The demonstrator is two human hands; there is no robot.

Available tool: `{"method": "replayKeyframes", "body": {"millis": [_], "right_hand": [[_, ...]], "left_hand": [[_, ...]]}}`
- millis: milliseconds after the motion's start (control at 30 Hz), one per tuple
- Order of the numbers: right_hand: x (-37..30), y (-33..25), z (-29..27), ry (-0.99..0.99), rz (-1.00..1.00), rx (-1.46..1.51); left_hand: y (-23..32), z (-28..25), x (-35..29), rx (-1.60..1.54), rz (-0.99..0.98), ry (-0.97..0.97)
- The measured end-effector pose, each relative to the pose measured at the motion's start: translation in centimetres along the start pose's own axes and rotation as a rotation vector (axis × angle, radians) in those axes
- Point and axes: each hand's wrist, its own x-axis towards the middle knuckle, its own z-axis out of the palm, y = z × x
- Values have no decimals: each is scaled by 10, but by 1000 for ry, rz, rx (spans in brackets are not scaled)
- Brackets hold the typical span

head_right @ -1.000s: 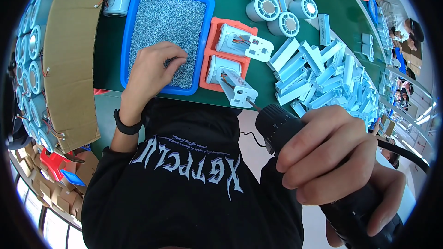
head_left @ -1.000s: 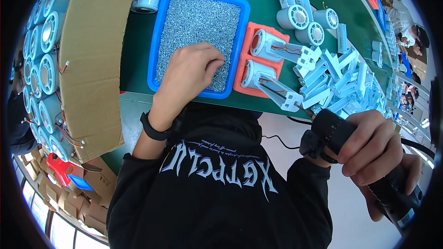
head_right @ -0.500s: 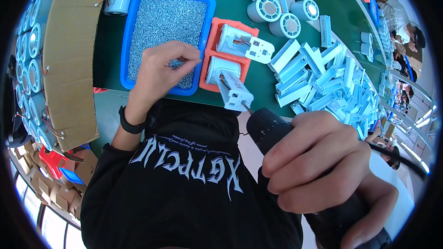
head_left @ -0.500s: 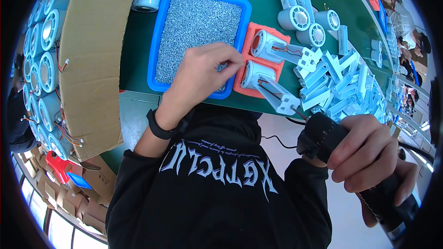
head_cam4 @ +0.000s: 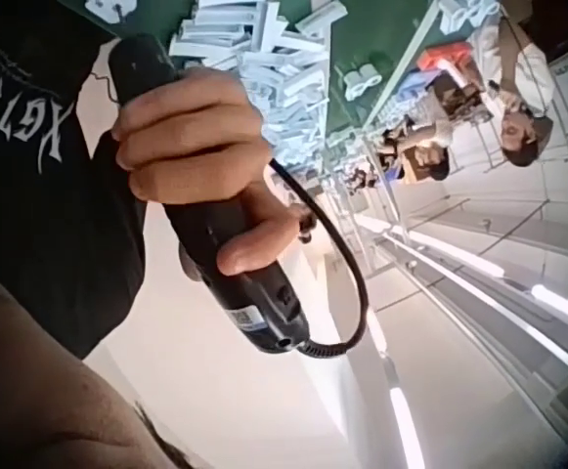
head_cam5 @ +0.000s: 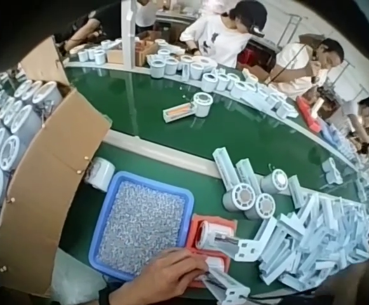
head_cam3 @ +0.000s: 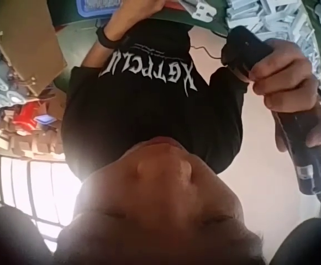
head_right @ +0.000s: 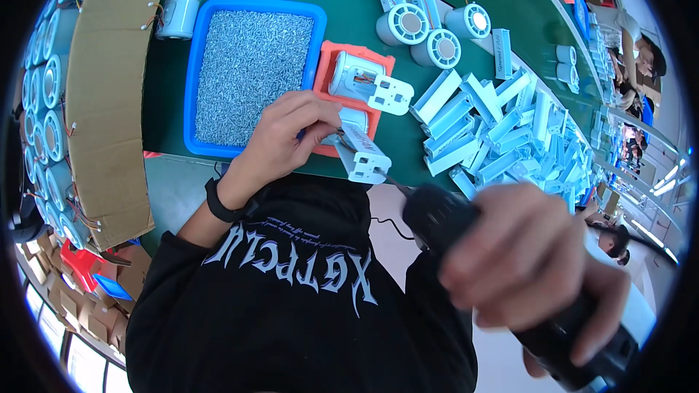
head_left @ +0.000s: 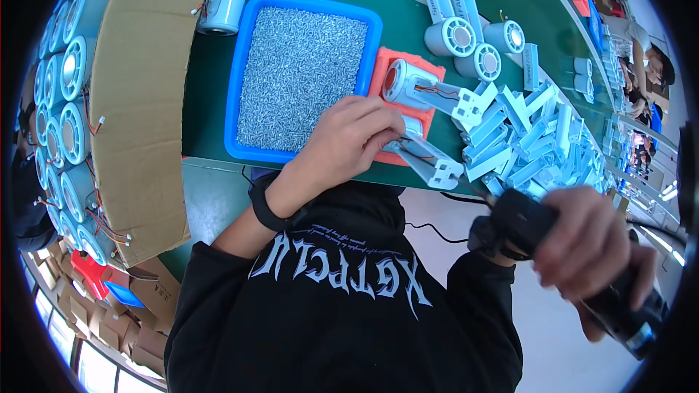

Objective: The person picks up a screw from a tray, places it into a blue plastic housing, and drives it in with a power screwdriver. They then set the housing aside, pick up a new housing and a motor, and fit them together before repeating the process.

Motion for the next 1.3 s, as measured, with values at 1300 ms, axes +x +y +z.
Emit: {"method": "replayKeyframes", "body": {"millis": [1300], "right_hand": [[11,-13,-41,327,-154,-228]], "left_hand": [[1,14,46,-480,-121,106]]}}
